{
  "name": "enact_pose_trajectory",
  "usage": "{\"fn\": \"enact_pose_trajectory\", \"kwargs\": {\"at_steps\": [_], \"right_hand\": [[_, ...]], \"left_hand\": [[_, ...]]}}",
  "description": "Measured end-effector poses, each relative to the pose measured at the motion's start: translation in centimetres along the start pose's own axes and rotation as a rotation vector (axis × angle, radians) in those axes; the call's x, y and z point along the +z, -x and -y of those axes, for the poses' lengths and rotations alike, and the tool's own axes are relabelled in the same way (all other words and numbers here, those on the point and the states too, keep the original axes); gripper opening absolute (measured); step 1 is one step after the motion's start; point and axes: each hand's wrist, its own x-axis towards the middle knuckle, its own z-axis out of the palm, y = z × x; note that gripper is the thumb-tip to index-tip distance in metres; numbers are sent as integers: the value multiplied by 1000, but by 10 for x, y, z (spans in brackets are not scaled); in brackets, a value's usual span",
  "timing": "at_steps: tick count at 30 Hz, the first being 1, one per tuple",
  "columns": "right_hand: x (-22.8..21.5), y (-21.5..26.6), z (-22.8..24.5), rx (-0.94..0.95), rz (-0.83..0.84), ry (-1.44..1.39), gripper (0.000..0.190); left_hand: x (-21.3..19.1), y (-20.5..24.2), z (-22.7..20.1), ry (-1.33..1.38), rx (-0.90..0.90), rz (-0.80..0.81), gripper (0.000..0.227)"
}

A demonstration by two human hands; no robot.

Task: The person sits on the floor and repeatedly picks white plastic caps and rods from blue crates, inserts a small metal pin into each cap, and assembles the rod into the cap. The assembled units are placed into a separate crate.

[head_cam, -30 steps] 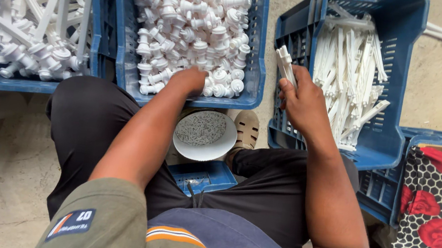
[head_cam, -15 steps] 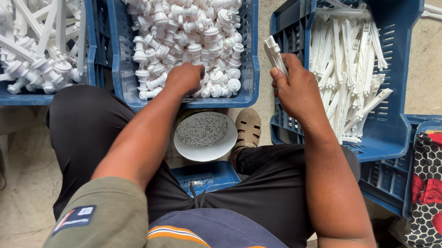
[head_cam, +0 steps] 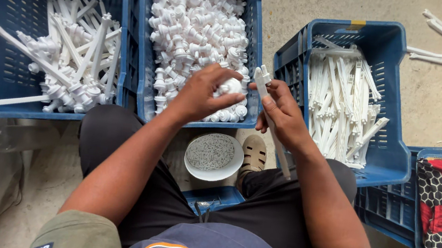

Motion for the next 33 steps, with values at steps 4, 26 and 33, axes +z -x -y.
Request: {"fn": "enact_pose_trajectory", "kwargs": {"at_steps": [4, 26, 33], "right_hand": [[15, -3, -9, -27, 52, -84, 34], [-7, 15, 21, 86, -7, 233, 47], [6, 14, 27, 104, -6, 344, 37]], "left_hand": [[30, 7, -9, 173, -210, -129, 41], [20, -13, 11, 350, -163, 115, 57], [16, -14, 6, 461, -64, 169, 42]]}}
